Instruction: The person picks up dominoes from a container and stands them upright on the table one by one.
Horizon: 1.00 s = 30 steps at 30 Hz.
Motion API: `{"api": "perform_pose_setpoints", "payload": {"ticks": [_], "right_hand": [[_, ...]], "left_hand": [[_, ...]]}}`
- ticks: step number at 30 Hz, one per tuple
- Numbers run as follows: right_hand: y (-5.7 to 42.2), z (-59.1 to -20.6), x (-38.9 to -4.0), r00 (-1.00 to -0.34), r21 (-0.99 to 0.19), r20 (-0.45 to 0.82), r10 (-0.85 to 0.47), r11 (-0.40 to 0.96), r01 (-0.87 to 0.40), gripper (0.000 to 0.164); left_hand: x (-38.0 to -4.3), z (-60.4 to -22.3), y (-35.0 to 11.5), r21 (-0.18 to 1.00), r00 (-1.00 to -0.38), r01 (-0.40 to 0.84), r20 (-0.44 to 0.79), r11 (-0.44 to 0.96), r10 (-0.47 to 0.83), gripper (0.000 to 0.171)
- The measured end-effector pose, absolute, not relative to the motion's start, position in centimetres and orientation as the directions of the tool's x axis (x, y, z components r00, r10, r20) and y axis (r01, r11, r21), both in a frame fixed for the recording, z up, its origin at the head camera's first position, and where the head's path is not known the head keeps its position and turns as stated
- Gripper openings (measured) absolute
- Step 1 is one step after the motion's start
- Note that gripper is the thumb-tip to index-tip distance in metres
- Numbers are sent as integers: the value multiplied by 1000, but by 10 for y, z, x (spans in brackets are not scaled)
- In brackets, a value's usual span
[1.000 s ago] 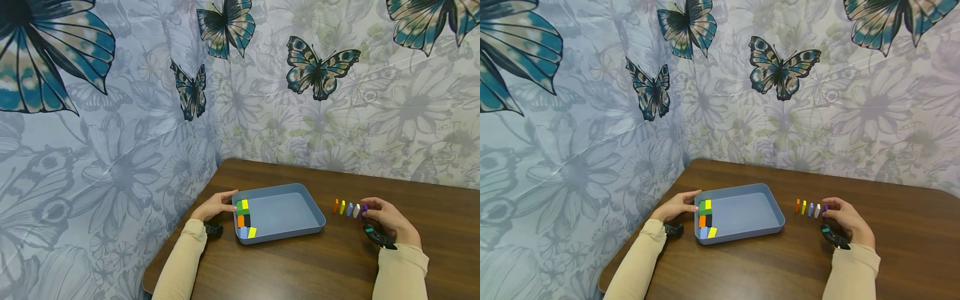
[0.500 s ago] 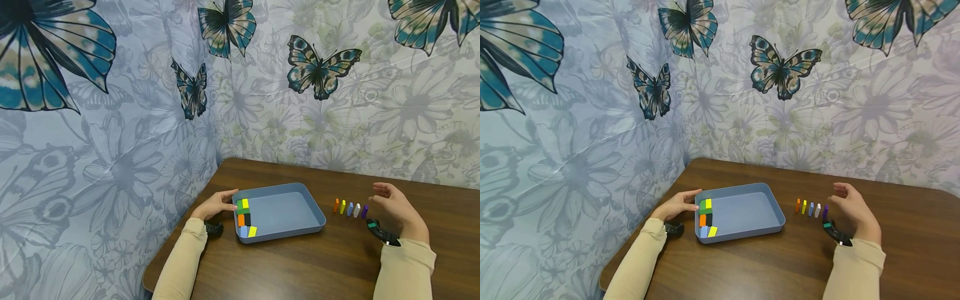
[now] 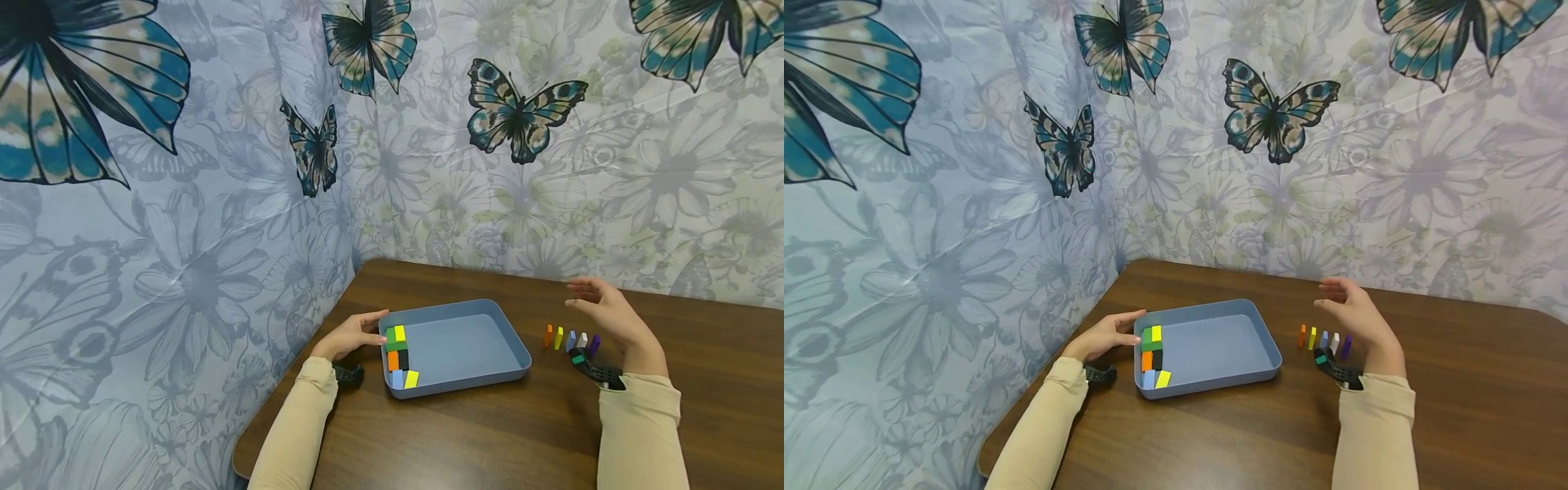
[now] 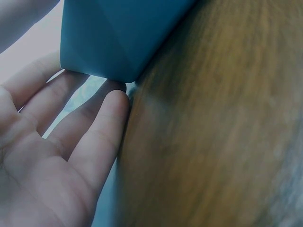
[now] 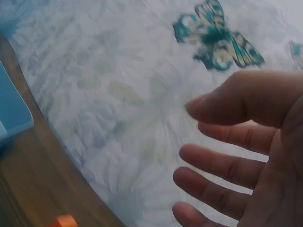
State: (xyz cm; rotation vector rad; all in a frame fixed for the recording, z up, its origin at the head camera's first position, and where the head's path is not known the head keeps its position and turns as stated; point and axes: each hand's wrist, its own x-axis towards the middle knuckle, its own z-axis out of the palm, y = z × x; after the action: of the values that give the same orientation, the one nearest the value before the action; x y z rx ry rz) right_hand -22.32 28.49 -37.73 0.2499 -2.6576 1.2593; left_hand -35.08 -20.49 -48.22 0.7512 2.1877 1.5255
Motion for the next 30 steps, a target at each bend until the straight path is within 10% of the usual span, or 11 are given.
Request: {"api": "perform_pose_setpoints", "payload": {"ticks": [30], "right_hand": [[111, -363, -294, -739, -633, 48, -672, 552, -543, 30]], "left_hand": [[-348, -482, -201, 936, -813, 204, -2, 287, 582, 73]]}}
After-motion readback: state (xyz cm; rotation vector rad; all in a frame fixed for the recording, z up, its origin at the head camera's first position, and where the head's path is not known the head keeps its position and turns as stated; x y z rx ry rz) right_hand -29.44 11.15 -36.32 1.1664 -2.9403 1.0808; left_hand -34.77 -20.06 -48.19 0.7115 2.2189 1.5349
